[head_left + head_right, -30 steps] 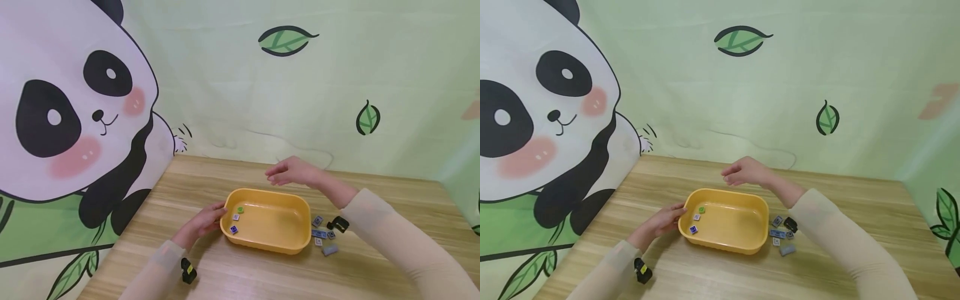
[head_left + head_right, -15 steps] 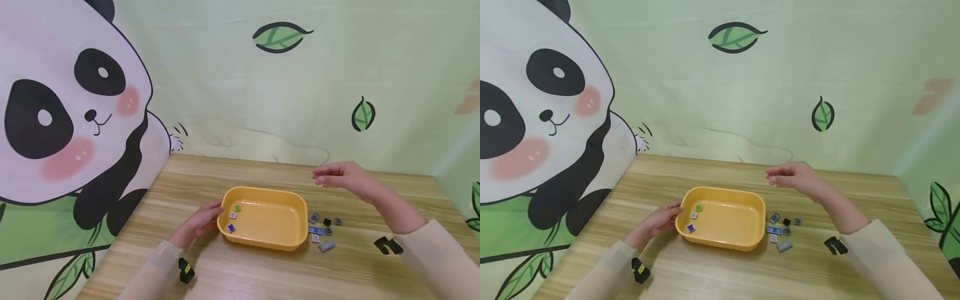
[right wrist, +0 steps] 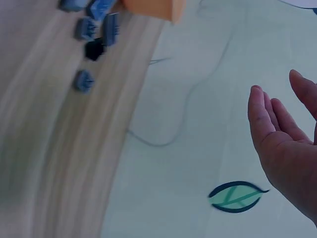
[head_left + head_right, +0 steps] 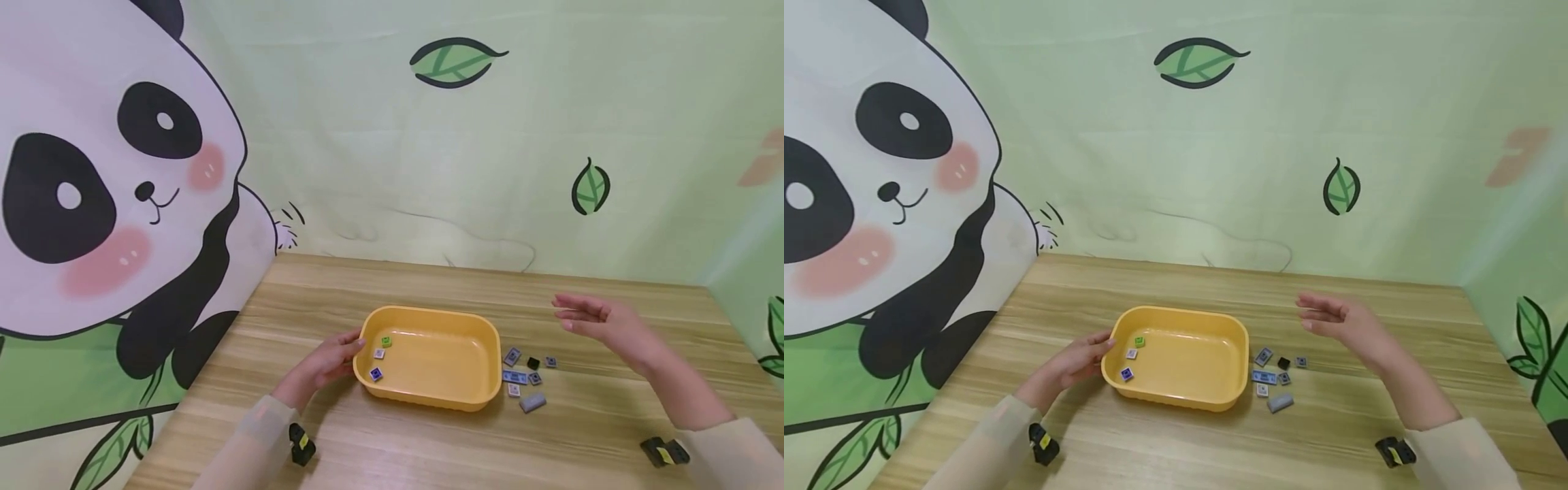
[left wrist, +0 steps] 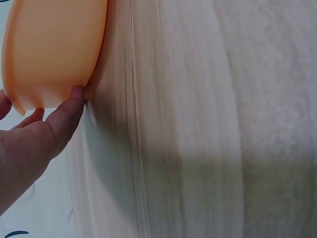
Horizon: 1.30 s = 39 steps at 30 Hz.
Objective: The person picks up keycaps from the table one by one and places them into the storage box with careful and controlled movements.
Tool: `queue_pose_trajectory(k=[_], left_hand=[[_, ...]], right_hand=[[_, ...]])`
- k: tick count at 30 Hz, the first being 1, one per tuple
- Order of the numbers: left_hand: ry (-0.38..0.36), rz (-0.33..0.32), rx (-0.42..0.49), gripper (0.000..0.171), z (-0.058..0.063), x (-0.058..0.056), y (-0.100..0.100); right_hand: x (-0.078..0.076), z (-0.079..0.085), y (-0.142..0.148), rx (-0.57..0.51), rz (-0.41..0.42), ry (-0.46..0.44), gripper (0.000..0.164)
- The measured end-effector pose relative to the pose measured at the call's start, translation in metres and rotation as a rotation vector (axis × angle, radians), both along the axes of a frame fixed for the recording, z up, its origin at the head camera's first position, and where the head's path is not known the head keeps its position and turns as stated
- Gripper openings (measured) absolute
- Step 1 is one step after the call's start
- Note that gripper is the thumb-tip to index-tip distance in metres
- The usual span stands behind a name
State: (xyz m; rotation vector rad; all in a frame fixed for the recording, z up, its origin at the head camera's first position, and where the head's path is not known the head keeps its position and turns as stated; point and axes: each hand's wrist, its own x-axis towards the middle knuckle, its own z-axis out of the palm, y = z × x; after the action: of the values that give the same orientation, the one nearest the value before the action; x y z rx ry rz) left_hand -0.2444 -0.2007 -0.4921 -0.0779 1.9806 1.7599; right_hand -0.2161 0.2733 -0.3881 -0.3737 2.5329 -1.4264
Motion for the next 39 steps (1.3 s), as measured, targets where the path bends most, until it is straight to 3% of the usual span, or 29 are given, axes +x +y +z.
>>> queue_pose_trajectory(k=[7,18,25,32,39], left_hand=[[-0.003,-0.002,0.007,0.055,-0.002,0.000,-0.001],[0.002,-0.020,0.010,0.055,-0.003,-0.002,-0.002],[-0.005,-0.030,0.016,0.056,-0.001,-0.001,-0.002],[-0.015,-0.026,0.016,0.056,-0.001,-0.001,-0.002],[-0.024,-0.012,0.029,0.055,-0.002,-0.002,-0.003]], right_hand=[[0.000,-0.037,0.013,0.095,-0.007,0.040,0.062],[-0.006,-0.081,0.021,0.175,0.072,0.069,0.060],[-0.012,-0.095,0.017,0.256,0.108,0.088,0.060],[-0.017,-0.105,0.015,0.261,0.094,0.064,0.061],[-0.024,-0.112,0.012,0.274,0.065,0.082,0.052]])
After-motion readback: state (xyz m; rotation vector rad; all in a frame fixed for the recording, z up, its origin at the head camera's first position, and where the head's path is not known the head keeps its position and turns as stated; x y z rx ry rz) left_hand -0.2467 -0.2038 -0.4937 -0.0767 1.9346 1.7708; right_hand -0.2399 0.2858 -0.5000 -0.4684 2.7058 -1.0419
